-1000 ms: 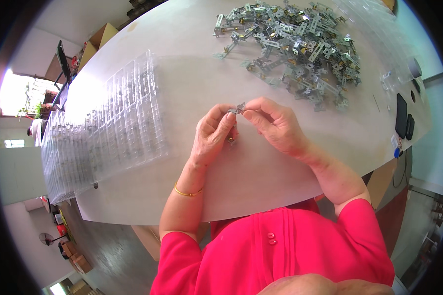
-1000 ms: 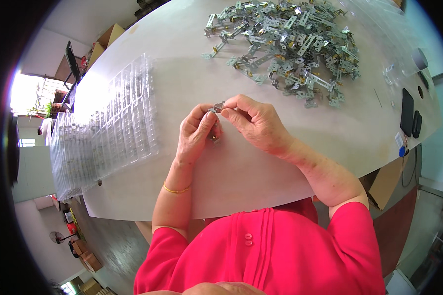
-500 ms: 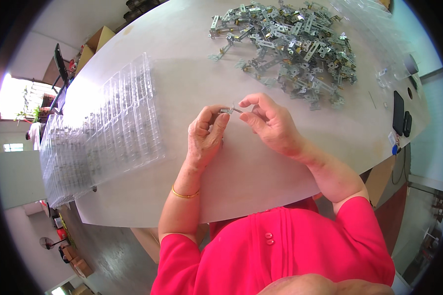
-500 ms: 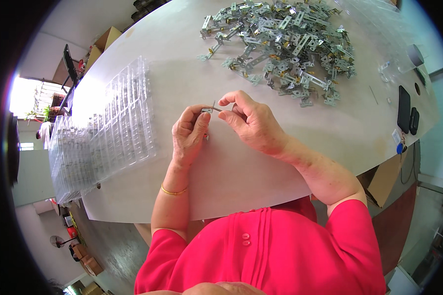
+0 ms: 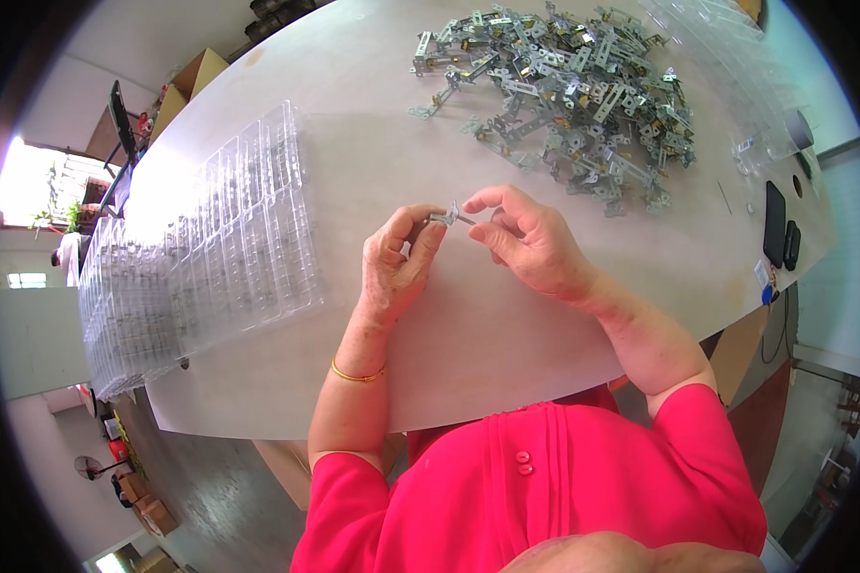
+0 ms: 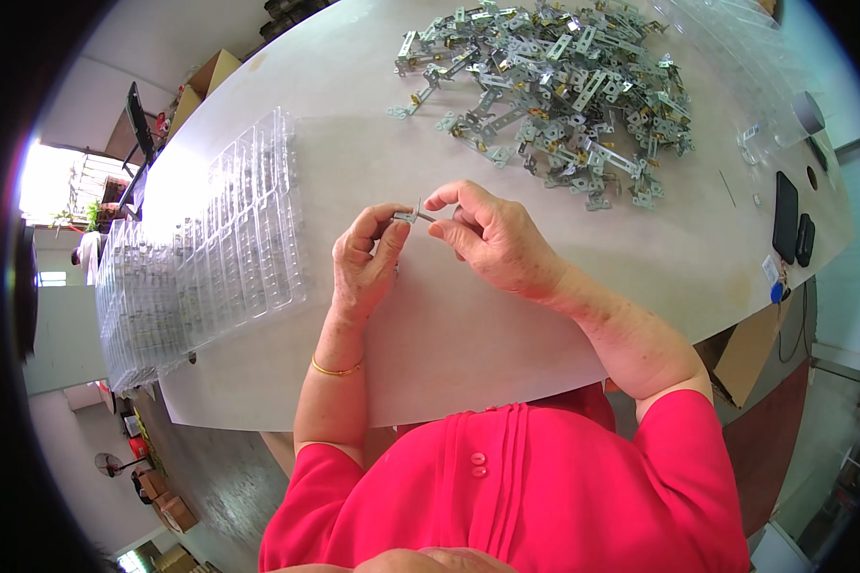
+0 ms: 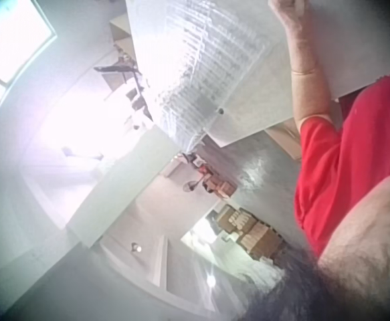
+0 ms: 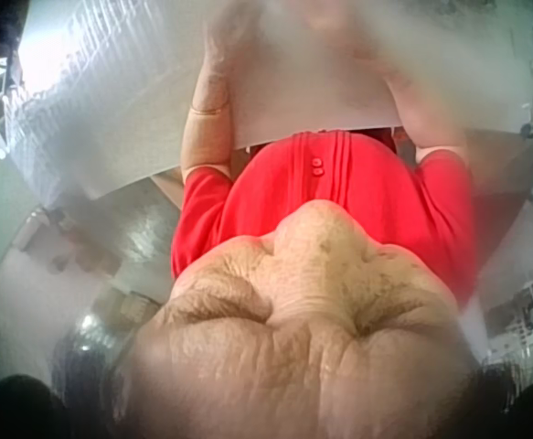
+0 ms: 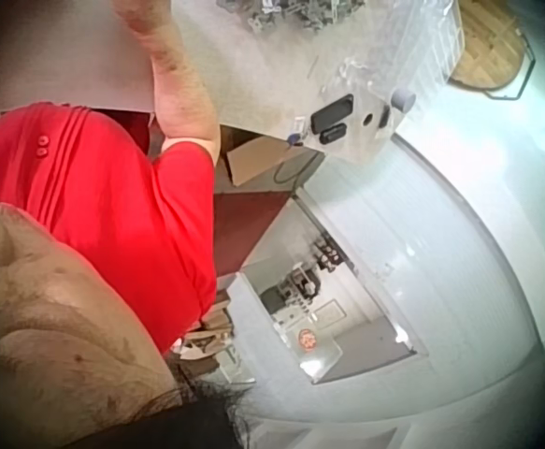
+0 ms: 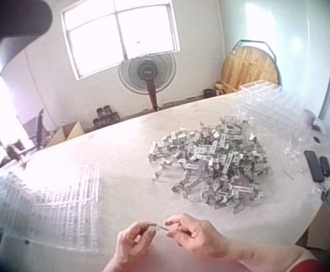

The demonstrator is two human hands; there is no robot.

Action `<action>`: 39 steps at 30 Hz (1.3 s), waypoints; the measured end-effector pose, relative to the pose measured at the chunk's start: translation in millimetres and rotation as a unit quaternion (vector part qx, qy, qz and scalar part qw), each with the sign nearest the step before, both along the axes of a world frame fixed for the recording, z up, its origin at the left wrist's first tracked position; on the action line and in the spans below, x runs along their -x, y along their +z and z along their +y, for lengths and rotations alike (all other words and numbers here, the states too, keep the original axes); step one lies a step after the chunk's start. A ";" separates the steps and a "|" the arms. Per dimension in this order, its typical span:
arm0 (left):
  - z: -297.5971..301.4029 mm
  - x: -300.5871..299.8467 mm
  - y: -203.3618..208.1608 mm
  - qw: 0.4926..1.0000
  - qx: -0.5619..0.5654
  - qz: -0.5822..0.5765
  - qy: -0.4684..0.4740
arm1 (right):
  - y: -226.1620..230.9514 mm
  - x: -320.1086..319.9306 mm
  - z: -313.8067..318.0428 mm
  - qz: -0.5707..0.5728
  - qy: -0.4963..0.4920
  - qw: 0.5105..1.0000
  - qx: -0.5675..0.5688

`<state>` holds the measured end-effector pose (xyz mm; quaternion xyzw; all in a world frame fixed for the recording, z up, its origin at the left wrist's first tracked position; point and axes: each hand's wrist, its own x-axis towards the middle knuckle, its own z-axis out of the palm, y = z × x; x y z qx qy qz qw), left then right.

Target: The person picks up a metal bracket and a pin by hand, inserts the pin into the bracket, and places the assembled unit into a plastic tray, repeating the process several times.

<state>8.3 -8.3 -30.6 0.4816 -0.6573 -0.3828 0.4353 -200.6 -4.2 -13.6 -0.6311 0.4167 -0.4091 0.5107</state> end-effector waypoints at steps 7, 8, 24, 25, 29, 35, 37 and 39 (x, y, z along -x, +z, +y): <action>2.6 3.8 6.6 0.996 -0.035 0.000 -0.077 | 0.6 0.3 1.6 -0.074 0.034 0.994 -0.076; 3.3 5.0 5.9 0.997 -0.021 -0.014 -0.070 | -0.6 -0.6 1.2 -0.067 0.031 0.995 -0.069; 7.5 9.7 11.9 0.973 -0.183 0.124 -0.060 | -3.1 3.9 -2.5 -0.114 -0.092 0.989 -0.009; 5.5 6.1 8.8 0.968 -0.189 0.155 -0.047 | -2.9 2.5 -2.5 -0.114 -0.094 0.989 -0.009; -1.5 -5.8 -6.4 0.942 -0.207 0.259 -0.050 | -3.1 -2.6 -0.7 -0.086 -0.060 0.994 -0.028; -2.0 -4.1 -8.1 0.948 -0.198 0.244 -0.058 | -6.5 -2.8 -1.4 -0.041 -0.040 0.998 -0.028; -1.5 -3.7 -7.9 0.949 -0.196 0.239 -0.058 | -7.8 -3.1 -1.9 -0.032 -0.037 0.998 -0.029; -1.4 -3.5 -7.6 0.951 -0.194 0.235 -0.057 | -8.8 -3.2 -2.4 -0.017 -0.043 0.999 -0.022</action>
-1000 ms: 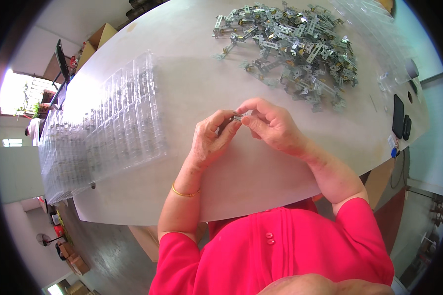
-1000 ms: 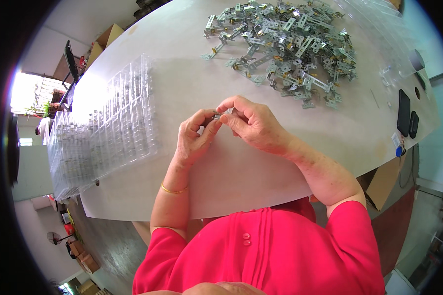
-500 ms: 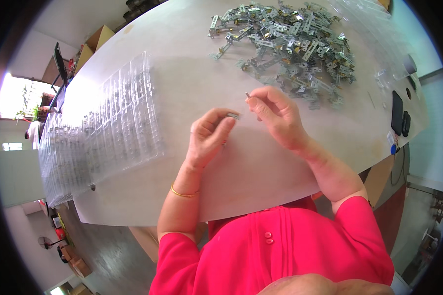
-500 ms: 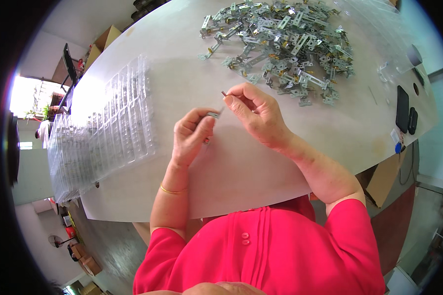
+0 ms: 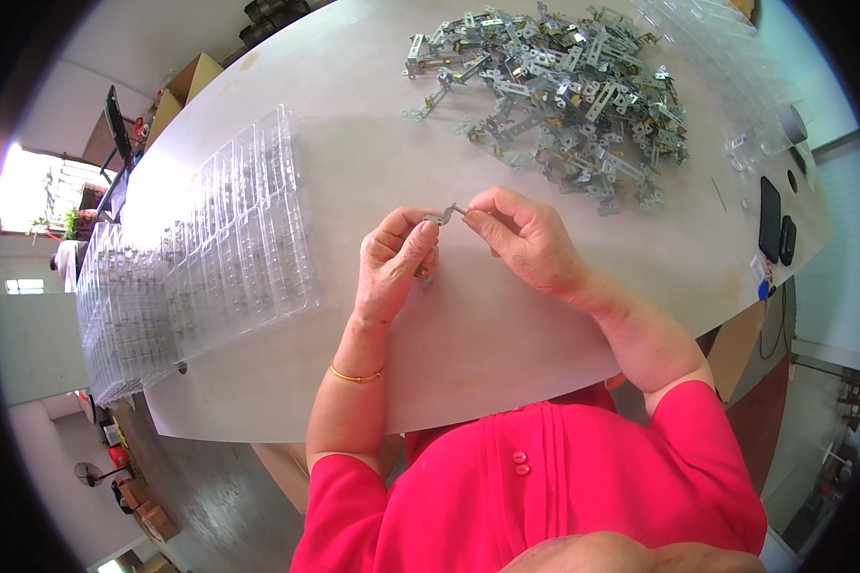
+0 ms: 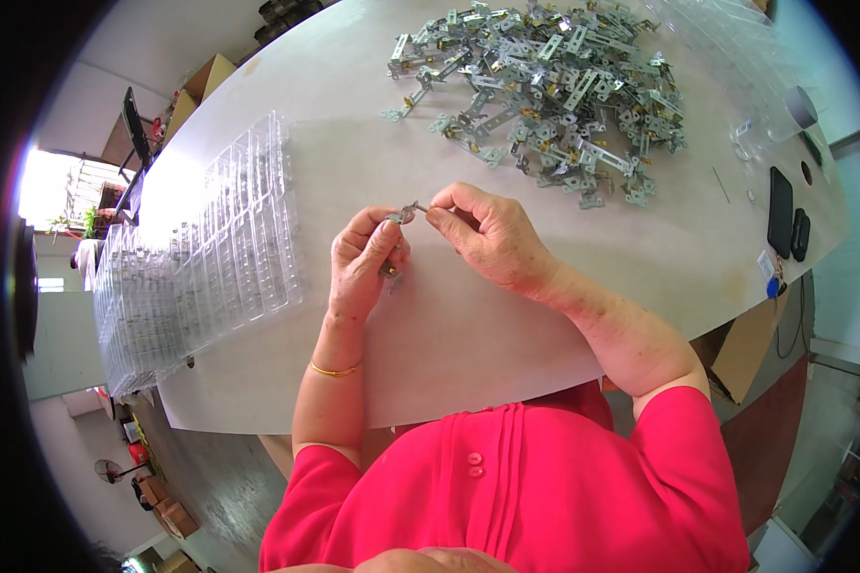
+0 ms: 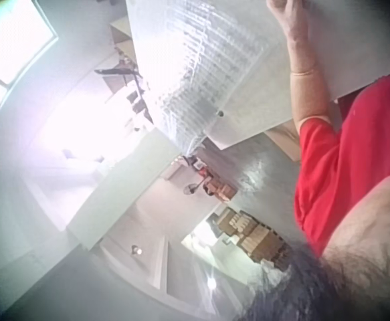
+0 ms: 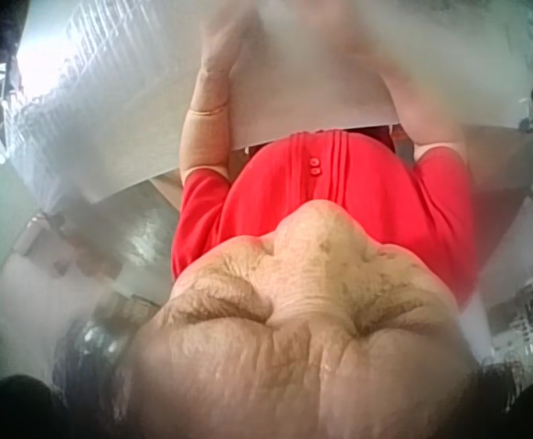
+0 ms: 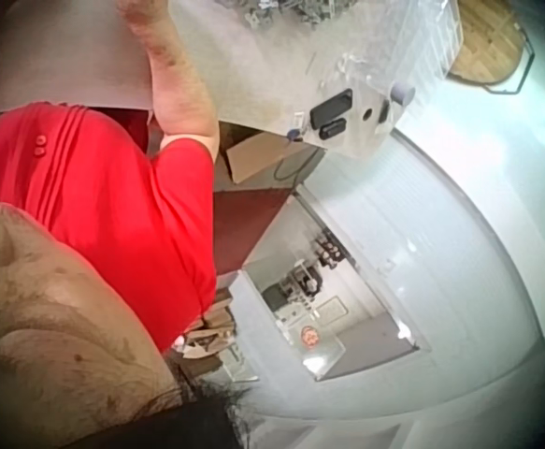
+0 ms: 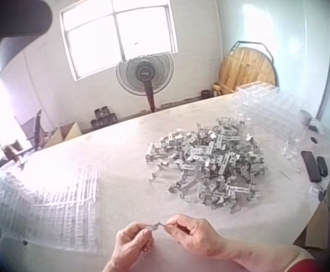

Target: The person picks up a metal bracket and a pin by hand, inserts the pin into the bracket, and places the assembled unit into a plastic tray, repeating the process several times.

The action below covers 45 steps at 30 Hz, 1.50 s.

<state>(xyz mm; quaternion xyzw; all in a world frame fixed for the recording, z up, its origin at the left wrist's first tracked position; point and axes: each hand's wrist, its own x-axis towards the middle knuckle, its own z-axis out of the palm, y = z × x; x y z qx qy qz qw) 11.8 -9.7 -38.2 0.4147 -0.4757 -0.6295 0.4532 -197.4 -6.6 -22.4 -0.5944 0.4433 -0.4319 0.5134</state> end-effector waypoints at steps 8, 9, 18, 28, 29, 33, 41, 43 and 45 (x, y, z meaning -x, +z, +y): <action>5.8 7.2 17.1 0.987 0.075 -0.143 -0.027 | 1.0 2.8 0.0 0.033 0.003 0.999 0.029; 6.2 7.9 17.8 0.987 0.075 -0.142 -0.028 | 2.7 2.9 0.3 0.023 0.010 1.000 0.009; 8.1 13.7 11.8 0.970 0.150 -0.192 -0.027 | 13.7 12.1 -5.4 -0.112 0.080 0.977 -0.162; 12.5 20.1 8.8 0.930 0.234 -0.278 -0.053 | -11.5 5.2 -6.4 -0.073 0.068 0.993 -0.067; 12.5 20.9 6.8 0.913 0.274 -0.300 -0.042 | -7.9 2.2 -5.4 -0.114 0.041 0.991 -0.052; 11.3 24.0 4.0 0.901 0.307 -0.300 0.056 | -4.8 3.3 -7.1 -0.135 0.025 0.990 -0.042; 8.5 19.7 10.1 0.863 0.337 -0.376 0.033 | -1.9 5.3 -3.9 -0.057 0.045 0.997 -0.032; 5.9 16.8 8.8 0.893 0.311 -0.323 0.036 | 1.4 6.3 -5.4 -0.055 0.037 0.997 -0.031; 4.8 14.5 12.2 0.920 0.283 -0.268 0.037 | 3.6 8.2 -6.6 -0.081 0.022 0.995 -0.058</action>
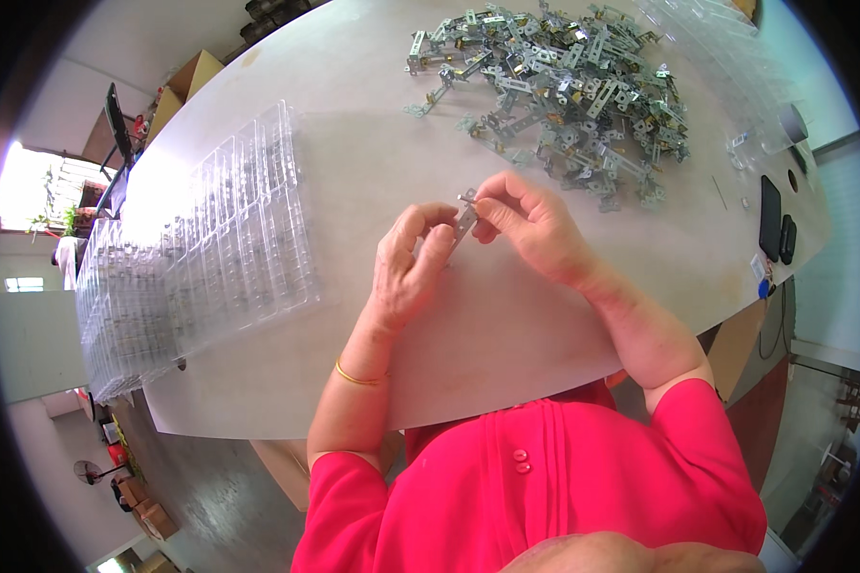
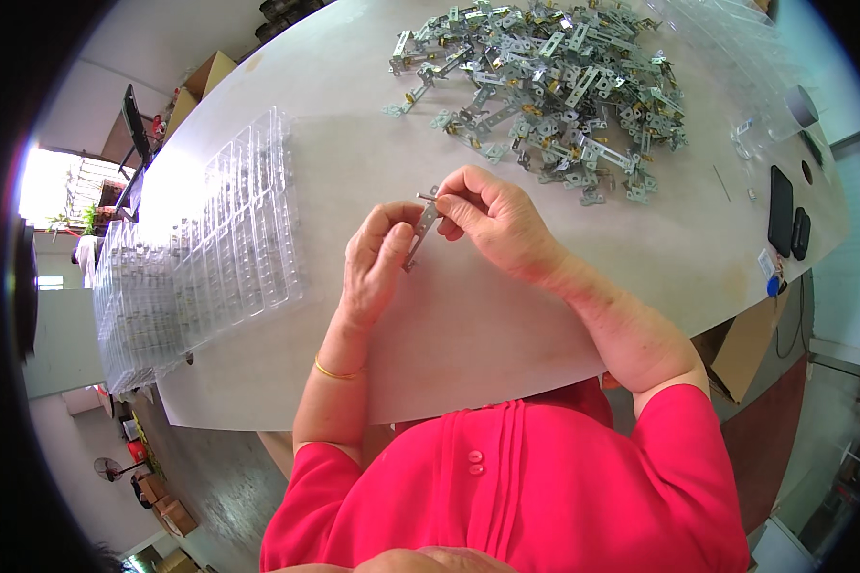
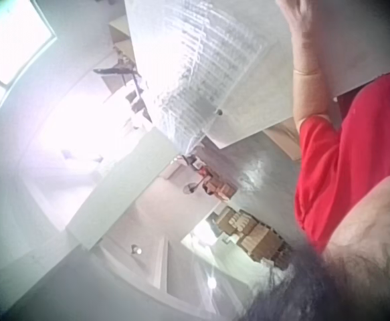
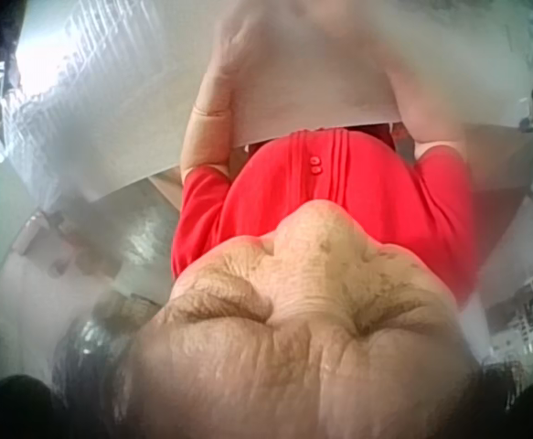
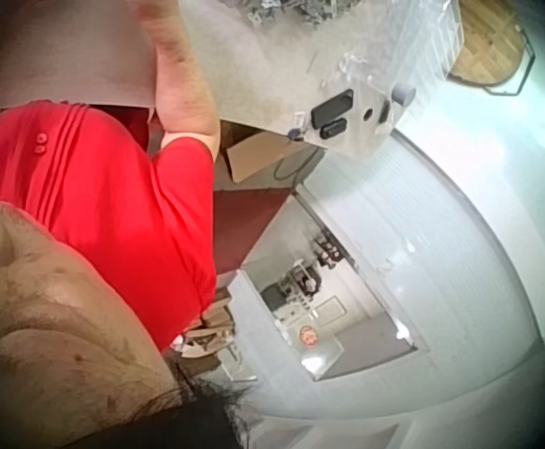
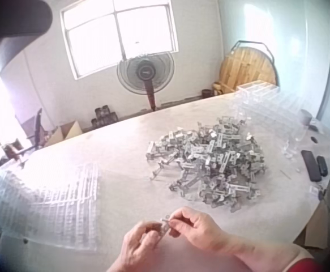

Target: The person picks up a metal bracket and a pin by hand, inserts the pin into the bracket, and places the assembled unit into a plastic tray, repeating the process several times.

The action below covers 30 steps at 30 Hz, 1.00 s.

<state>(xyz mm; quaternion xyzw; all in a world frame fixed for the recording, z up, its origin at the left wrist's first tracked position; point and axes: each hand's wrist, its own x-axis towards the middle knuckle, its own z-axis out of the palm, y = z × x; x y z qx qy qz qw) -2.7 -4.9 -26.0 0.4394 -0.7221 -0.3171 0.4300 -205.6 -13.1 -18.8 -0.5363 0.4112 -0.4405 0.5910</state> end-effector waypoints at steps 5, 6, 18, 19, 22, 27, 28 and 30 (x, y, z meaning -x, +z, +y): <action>-0.7 -8.7 10.4 0.908 -0.333 0.216 -0.136 | -3.3 3.3 -4.7 -0.004 -0.013 1.000 -0.004; -0.6 -9.3 8.9 0.893 -0.348 0.236 -0.160 | -3.6 3.7 -5.2 0.001 -0.014 1.000 -0.003; -4.8 -6.8 -3.3 0.899 -0.282 0.305 -0.135 | -2.1 4.0 1.0 0.135 -0.080 0.967 0.202; -5.1 -7.8 -6.0 0.899 -0.282 0.305 -0.136 | 0.6 1.8 4.4 0.135 -0.080 0.967 0.203; -5.3 -9.6 -8.4 0.899 -0.263 0.326 -0.125 | 7.0 -5.3 10.6 0.186 -0.049 0.955 0.224; -5.1 -5.0 -10.2 0.900 -0.244 0.337 -0.128 | 6.2 -5.9 10.8 0.229 -0.073 0.941 0.241; -5.6 -5.4 -11.2 0.900 -0.244 0.337 -0.128 | 4.2 -5.7 10.1 0.229 -0.073 0.940 0.240; -6.7 -6.3 -12.8 0.906 -0.224 0.329 -0.146 | 0.1 -5.1 8.9 0.240 -0.058 0.921 0.300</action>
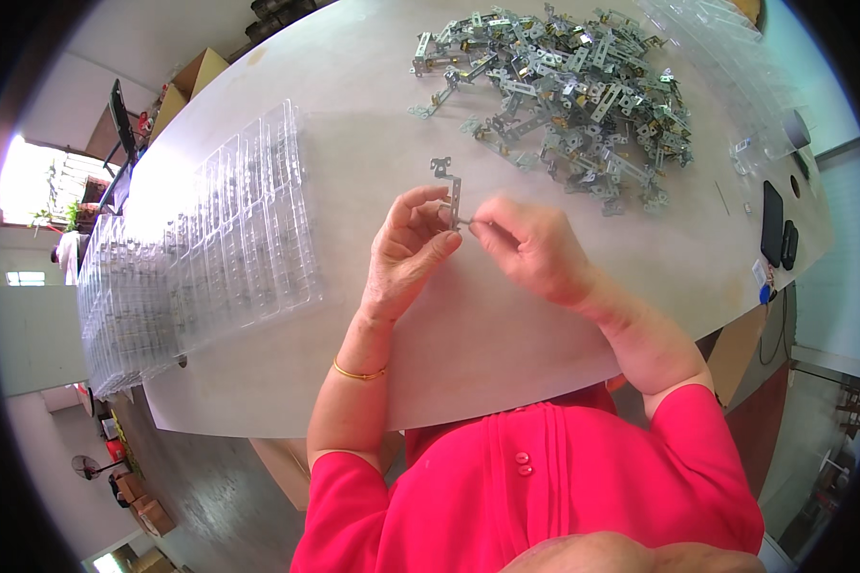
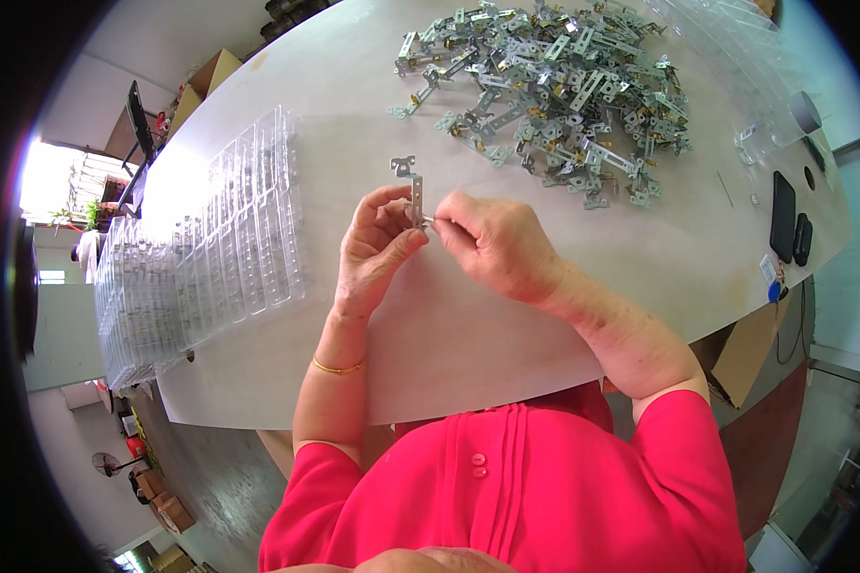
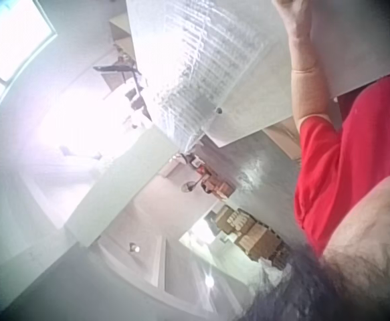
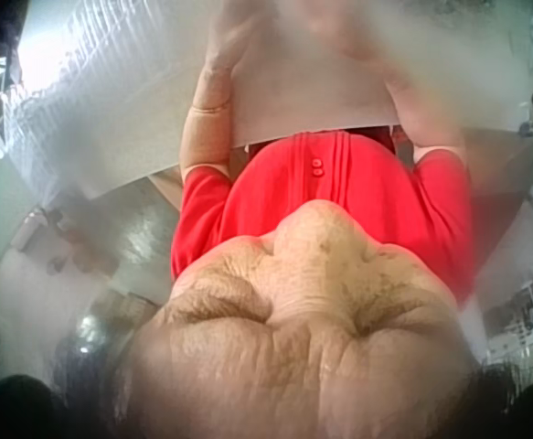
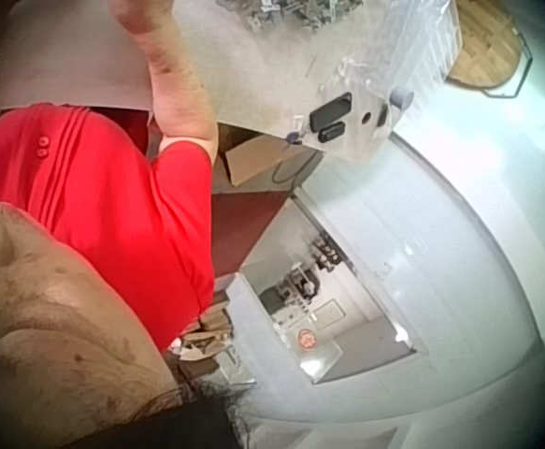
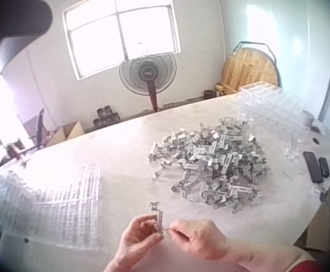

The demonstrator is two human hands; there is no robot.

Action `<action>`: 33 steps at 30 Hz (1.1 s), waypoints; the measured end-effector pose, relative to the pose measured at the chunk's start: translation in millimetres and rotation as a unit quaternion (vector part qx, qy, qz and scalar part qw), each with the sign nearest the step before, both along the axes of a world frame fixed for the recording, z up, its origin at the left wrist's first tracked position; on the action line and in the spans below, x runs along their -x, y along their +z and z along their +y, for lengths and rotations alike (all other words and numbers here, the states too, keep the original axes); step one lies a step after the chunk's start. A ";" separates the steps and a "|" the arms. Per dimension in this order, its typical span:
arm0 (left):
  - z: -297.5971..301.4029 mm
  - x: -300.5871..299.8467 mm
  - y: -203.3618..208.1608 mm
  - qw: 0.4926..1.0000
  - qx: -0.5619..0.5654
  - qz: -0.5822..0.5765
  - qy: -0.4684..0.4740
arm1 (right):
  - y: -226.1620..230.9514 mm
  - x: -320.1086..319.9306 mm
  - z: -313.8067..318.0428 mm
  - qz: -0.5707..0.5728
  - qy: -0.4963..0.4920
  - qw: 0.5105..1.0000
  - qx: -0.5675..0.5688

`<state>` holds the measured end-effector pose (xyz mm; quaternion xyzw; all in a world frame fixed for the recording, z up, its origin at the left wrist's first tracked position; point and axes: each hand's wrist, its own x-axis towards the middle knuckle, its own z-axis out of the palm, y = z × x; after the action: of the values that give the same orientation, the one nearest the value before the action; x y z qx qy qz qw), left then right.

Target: The person picks up a metal bracket and a pin by hand, inserts the pin into the bracket, and places the assembled unit into a plastic tray, repeating the process several times.

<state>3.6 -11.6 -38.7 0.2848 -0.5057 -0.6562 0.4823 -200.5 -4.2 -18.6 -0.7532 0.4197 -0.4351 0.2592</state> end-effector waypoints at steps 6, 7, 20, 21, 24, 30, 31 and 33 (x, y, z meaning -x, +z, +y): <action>3.8 1.6 -1.4 0.995 0.021 -0.093 0.025 | 4.7 -2.2 2.5 -0.039 -0.025 0.996 -0.077; 3.9 2.5 -0.9 0.995 0.021 -0.093 0.025 | 3.1 -1.3 0.9 -0.038 -0.026 0.996 -0.076; 1.8 -6.4 6.6 0.997 -0.072 -0.020 -0.012 | -2.8 7.6 -9.0 -0.124 -0.016 0.983 -0.132; 2.3 -7.3 7.0 0.995 -0.090 -0.012 -0.043 | -5.8 7.1 -11.1 -0.178 -0.023 0.977 -0.114; 6.6 -5.3 12.1 0.989 -0.128 -0.008 -0.078 | -5.3 7.4 -12.9 -0.271 0.013 0.943 -0.191; 5.6 0.5 27.3 0.986 -0.122 -0.046 -0.099 | -3.7 12.2 -12.7 -0.247 0.032 0.942 -0.225; 4.9 3.1 29.1 0.988 -0.112 -0.056 -0.091 | -2.3 12.4 -12.8 -0.247 0.034 0.942 -0.224; 6.9 4.7 23.2 0.992 -0.092 -0.072 -0.043 | 1.6 7.4 -12.2 -0.258 -0.010 0.942 -0.213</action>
<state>-1.1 -4.7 -15.6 0.3528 -0.4885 -0.6976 0.3878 -207.9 -16.4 -17.0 -0.5380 0.4293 -0.5172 0.5087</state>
